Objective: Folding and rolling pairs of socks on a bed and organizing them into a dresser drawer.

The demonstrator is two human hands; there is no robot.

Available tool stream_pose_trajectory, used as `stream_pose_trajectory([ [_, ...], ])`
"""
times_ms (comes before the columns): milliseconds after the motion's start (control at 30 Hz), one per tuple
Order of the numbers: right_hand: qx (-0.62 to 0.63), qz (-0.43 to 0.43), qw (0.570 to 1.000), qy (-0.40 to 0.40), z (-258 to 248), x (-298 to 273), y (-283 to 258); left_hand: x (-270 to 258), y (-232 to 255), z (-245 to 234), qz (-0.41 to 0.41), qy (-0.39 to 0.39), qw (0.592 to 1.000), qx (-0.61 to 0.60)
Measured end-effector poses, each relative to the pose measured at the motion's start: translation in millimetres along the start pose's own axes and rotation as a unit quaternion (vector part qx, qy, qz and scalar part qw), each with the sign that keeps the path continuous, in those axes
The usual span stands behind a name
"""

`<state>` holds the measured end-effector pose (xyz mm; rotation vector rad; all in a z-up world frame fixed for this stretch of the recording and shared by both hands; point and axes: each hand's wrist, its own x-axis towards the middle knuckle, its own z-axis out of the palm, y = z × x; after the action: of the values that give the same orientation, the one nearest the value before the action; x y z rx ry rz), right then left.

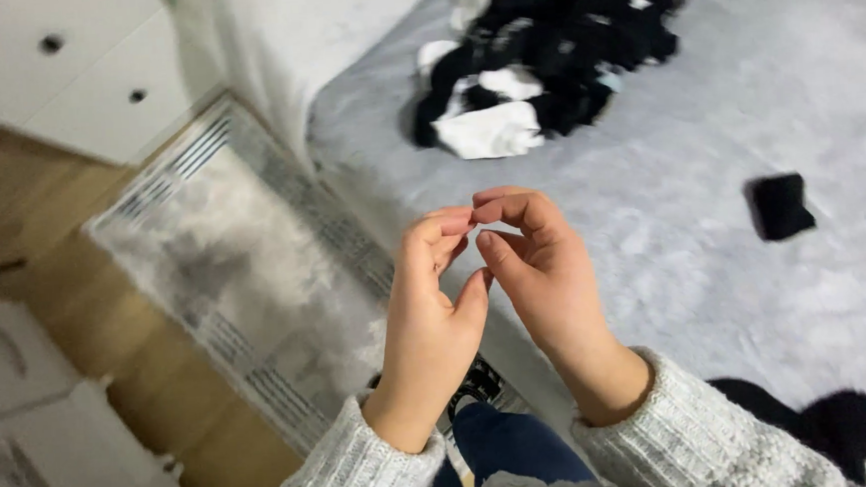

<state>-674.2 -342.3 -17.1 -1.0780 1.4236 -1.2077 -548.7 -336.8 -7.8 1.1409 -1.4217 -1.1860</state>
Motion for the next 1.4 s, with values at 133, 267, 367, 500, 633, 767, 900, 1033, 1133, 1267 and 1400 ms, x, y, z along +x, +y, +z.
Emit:
stream_pose_trajectory([
  [133, 0.016, 0.015, 0.998, 0.059, -40, 7, 10, 19, -5, 41, -0.003, -0.059, 0.998, 0.005],
  [267, 0.007, 0.032, 0.993, 0.115, -77, 23, 28, 44, -17, 81, -0.013, -0.111, 0.994, -0.003],
  [367, 0.010, 0.047, 0.988, 0.149, -95, 38, 40, 63, -29, 103, -0.019, -0.143, 0.990, -0.004],
  [500, 0.009, 0.072, 0.978, 0.193, -115, 74, 62, 103, -61, 133, -0.023, -0.177, 0.984, -0.006],
  [633, -0.031, 0.085, 0.972, 0.215, -128, 128, 107, 154, -108, 153, -0.008, -0.191, 0.981, 0.021],
  [767, 0.006, 0.120, 0.958, 0.261, -129, 178, 154, 196, -166, 170, 0.024, -0.220, 0.974, 0.047],
  [900, -0.035, 0.154, 0.943, 0.291, -138, 223, 213, 233, -218, 192, 0.067, -0.285, 0.953, 0.083],
  [1033, -0.070, 0.164, 0.938, 0.298, -139, 258, 240, 254, -270, 210, 0.062, -0.325, 0.938, 0.104],
  [1133, -0.006, 0.191, 0.928, 0.320, -141, 277, 246, 265, -300, 219, 0.072, -0.348, 0.929, 0.108],
  [1267, 0.088, 0.210, 0.911, 0.344, -146, 277, 268, 268, -290, 212, 0.009, -0.382, 0.909, 0.166],
  [1400, 0.073, 0.145, 0.877, 0.452, -155, 260, 247, 270, -275, 213, -0.010, -0.393, 0.898, 0.197],
])
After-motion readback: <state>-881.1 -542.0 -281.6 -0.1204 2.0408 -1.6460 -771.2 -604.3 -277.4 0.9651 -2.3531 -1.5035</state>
